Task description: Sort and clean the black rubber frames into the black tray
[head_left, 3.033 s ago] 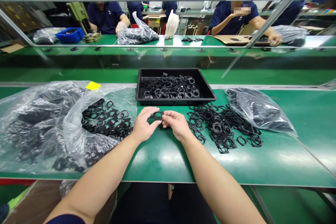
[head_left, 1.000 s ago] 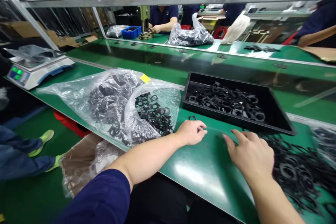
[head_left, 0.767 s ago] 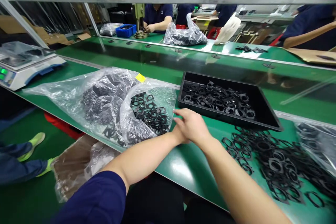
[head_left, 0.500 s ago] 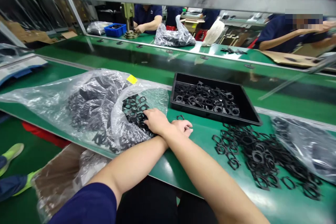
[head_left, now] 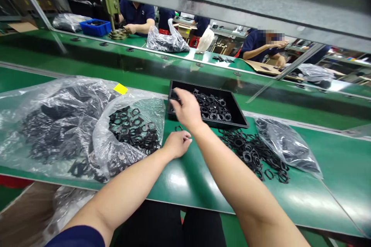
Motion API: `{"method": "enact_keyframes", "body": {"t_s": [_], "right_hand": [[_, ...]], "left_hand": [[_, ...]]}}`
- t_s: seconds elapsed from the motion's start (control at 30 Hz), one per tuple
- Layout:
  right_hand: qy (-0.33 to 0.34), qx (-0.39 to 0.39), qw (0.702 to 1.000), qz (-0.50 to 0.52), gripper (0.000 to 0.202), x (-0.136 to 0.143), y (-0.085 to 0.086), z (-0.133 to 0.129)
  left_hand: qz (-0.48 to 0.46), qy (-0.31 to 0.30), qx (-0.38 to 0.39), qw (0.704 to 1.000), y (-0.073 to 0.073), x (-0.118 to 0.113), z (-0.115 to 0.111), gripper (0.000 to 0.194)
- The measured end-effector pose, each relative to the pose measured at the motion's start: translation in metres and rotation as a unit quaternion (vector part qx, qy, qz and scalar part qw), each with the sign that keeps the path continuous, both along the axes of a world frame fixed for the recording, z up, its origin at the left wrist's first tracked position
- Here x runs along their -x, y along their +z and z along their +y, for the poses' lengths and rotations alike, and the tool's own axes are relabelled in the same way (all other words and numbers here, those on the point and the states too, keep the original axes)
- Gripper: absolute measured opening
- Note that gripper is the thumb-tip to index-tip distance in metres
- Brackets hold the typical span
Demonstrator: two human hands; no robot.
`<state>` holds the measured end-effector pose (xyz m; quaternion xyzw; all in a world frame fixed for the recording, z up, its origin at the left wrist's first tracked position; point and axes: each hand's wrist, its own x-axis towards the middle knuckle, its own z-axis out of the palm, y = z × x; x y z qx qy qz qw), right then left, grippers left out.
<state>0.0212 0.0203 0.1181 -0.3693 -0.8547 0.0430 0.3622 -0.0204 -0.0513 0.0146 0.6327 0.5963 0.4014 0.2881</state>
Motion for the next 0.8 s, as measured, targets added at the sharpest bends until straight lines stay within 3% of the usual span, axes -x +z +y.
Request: {"method": "enact_keyframes", "body": {"t_s": [0.1,0.2,0.3,0.4,0.47,0.6,0.7,0.77,0.8], "right_hand": [[-0.104,0.022,0.993,0.05,0.038,-0.047,-0.002,0.018],[-0.144,0.095,0.985,0.011,0.025,-0.09,-0.022,0.009],[-0.21,0.098,0.972,-0.035,0.024,-0.12,-0.049,-0.014],[-0.289,0.075,0.948,-0.109,0.028,-0.14,-0.07,-0.033],[-0.295,0.097,0.935,-0.172,0.029,-0.147,-0.076,-0.038],[-0.231,0.161,0.936,-0.21,0.028,-0.155,-0.074,-0.039],[-0.211,0.155,0.94,-0.217,0.034,-0.164,-0.075,-0.034],[-0.259,0.136,0.932,-0.213,0.035,-0.172,-0.084,-0.025],[-0.251,0.126,0.939,-0.197,0.033,-0.174,-0.091,-0.02]], "left_hand": [[0.021,-0.035,0.016,0.999,0.006,0.0,-0.005,0.019],[0.062,-0.053,-0.03,0.996,0.008,0.0,-0.008,0.017],[0.108,0.006,-0.093,0.99,0.008,0.003,-0.008,0.019],[0.177,0.063,-0.101,0.977,0.005,0.008,-0.005,0.026],[0.218,0.055,-0.083,0.971,0.002,0.009,-0.002,0.029],[0.232,0.011,-0.057,0.971,0.005,0.009,-0.003,0.024],[0.235,-0.004,-0.038,0.971,0.013,0.01,-0.007,0.028],[0.249,0.0,-0.027,0.968,0.017,0.011,-0.008,0.037],[0.254,0.002,-0.028,0.967,0.017,0.012,-0.008,0.043]]}}
